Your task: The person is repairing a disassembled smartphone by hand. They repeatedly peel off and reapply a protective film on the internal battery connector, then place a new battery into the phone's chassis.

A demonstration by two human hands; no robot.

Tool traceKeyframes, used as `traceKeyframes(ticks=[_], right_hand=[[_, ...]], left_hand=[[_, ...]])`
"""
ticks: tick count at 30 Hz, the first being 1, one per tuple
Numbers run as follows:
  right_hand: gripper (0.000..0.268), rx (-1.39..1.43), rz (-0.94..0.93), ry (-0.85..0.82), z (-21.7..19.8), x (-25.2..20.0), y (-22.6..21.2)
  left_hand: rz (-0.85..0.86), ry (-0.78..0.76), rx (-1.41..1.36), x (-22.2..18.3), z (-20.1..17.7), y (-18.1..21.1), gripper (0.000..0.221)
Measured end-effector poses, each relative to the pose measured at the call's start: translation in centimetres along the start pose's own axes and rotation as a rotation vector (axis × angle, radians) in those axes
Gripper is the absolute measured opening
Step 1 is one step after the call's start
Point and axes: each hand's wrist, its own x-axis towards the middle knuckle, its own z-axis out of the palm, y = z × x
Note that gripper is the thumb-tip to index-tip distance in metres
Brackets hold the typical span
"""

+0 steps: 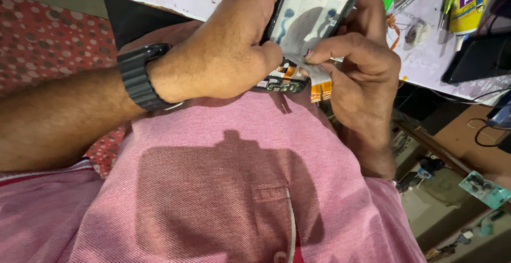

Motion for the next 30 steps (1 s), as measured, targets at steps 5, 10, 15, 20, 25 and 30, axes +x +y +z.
traceKeyframes(ticks=[5,10,15,20,25,30], right_hand=[[0.016,-0.003,0.023,0.034,0.2,-0.1,0.2],[0.033,-0.126,-0.012,0.029,0.7,0.5,-1.0],[0.036,-0.149,-0.018,-0.003,0.8,1.0,-1.3],[0.016,-0.125,-0.064,-0.021,0.3,0.6,-0.2],[0.018,-0.113,0.006,-0.013,0.4,0.2,-0.1],[0.020,-0.152,-0.060,-0.020,0.5,-0.3,-0.3]], left_hand=[[-0.016,-0.013,-0.061,0.0,-0.1,0.4,0.056],[-0.120,-0.041,-0.064,0.2,-0.1,0.8,0.055],[-0.017,-0.028,0.001,-0.1,0.0,-0.1,0.052],[-0.031,-0.019,-0.019,-0.2,0.0,-0.1,0.049],[-0.070,-0.022,-0.005,-0.2,0.0,-0.1,0.050],[-0.110,-0.017,0.017,0.2,0.0,0.5,0.048]])
